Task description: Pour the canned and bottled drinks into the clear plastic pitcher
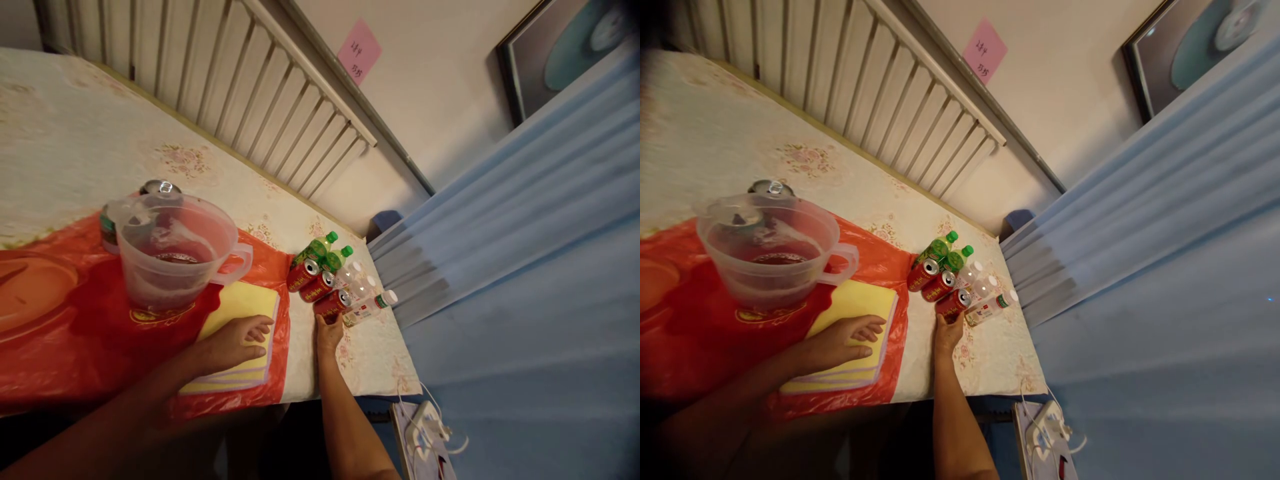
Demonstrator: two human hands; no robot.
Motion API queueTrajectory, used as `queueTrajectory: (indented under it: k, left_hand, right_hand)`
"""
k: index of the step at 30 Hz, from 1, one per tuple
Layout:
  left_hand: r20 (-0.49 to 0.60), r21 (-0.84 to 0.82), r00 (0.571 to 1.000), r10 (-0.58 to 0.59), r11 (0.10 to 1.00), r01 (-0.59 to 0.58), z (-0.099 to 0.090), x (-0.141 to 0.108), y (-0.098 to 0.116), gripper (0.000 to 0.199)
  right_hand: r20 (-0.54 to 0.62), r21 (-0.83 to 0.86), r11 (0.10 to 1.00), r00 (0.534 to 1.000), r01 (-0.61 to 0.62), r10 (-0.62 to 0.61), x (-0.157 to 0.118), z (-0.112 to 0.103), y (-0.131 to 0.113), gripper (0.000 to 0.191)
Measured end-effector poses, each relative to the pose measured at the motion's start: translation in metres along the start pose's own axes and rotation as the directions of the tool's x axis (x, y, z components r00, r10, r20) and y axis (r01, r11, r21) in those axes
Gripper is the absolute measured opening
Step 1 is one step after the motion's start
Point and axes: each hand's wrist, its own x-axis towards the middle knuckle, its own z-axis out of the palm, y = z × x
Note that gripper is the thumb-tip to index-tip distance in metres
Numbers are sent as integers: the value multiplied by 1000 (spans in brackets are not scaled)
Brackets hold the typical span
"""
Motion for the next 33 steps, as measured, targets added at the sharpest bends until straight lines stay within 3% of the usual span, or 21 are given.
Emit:
queueTrajectory:
  k: [10,33]
  left_hand:
    - [-60,-78,998,-20,997,15,-1,-3,3,51]
    - [-69,-54,998,4,999,-8,0,-1,-4,42]
  right_hand:
    - [11,-30,999,1000,22,-22,5,7,4,48]
    - [-14,-26,999,999,30,-30,10,13,8,46]
